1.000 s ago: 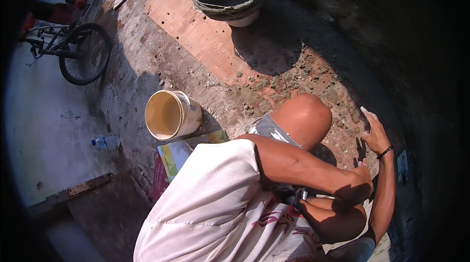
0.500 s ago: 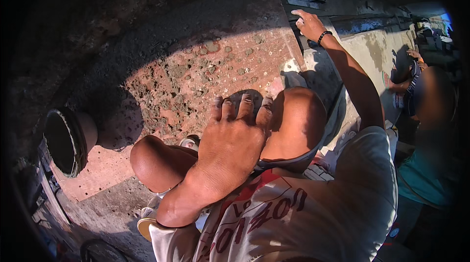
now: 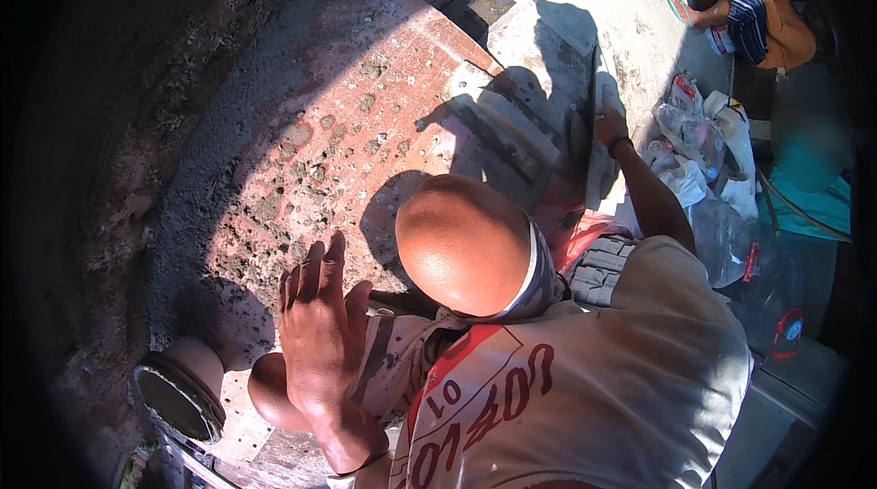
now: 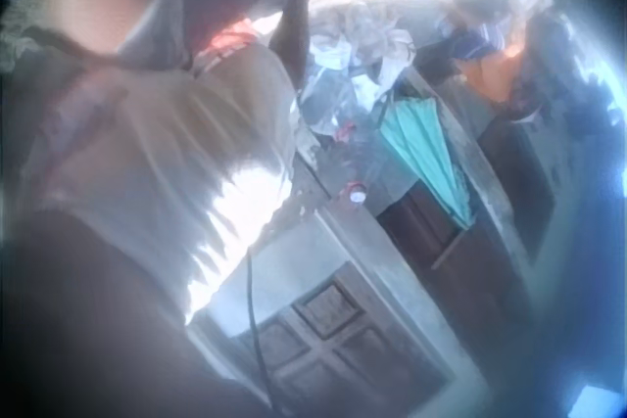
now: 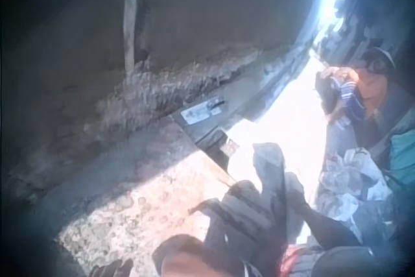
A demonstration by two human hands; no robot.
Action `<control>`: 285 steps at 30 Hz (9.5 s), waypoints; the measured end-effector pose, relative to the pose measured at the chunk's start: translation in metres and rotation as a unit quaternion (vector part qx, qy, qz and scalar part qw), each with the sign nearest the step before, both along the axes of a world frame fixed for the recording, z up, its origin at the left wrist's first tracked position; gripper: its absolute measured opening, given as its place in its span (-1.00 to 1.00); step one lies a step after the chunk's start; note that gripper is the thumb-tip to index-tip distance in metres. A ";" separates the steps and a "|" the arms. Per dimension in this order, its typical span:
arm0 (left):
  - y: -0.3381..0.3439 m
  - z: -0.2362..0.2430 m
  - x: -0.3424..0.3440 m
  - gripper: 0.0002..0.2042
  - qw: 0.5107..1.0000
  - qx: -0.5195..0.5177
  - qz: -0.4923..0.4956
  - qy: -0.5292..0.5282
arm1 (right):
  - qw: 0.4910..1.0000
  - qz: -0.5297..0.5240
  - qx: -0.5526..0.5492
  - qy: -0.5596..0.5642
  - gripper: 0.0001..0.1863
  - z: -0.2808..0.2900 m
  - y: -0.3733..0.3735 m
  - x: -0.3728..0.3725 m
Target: The person scoops wet cement from a bucket with a trowel and applies it to a vertical wall, then smooths the surface with a float. The person also scrapes excess cement from the floor into the bucket.
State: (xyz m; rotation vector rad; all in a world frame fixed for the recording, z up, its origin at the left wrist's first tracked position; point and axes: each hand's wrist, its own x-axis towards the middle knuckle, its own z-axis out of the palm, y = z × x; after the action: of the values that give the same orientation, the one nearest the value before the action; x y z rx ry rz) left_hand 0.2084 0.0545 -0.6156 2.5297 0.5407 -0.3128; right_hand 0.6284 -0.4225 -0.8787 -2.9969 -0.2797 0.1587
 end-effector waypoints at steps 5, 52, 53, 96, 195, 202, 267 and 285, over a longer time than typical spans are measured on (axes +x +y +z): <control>-0.005 0.000 0.018 -0.48 1.000 0.005 0.000 0.025 | 0.998 -0.021 0.010 0.056 -0.76 0.008 0.003 -0.056; -0.038 0.004 0.023 -0.48 0.997 0.052 -0.026 -0.046 | 0.898 0.194 -0.329 0.220 -0.60 -0.004 -0.088 -0.088; -0.038 0.004 0.022 -0.48 0.998 0.052 -0.028 -0.029 | 0.901 0.184 -0.331 0.213 -0.59 0.003 -0.096 -0.086; -0.045 -0.009 -0.013 -0.48 0.998 0.056 -0.013 -0.026 | 0.915 0.315 0.186 0.171 -0.34 -0.007 0.421 -0.184; 0.014 -0.012 -0.054 -0.62 0.986 -0.037 0.099 -0.129 | 0.850 0.319 0.158 0.387 -0.23 0.060 0.612 -0.361; 0.011 -0.003 -0.056 -0.57 0.991 -0.020 0.082 -0.099 | 0.796 0.589 -0.041 0.130 -0.26 0.087 0.591 -0.321; 0.039 0.047 -0.133 -0.69 0.681 -0.053 0.521 -0.513 | 0.544 0.607 -0.138 0.562 -0.65 0.029 0.587 -0.306; 0.053 0.040 -0.154 -0.66 0.568 -0.109 0.554 -0.598 | 0.511 0.596 -0.186 0.591 -0.65 0.034 0.619 -0.388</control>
State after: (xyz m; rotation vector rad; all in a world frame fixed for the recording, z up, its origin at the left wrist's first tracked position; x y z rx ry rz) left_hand 0.0543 0.1074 -0.5757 1.1481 1.1483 1.5403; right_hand 0.2405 0.1962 -0.8443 -1.4835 -2.0272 2.2920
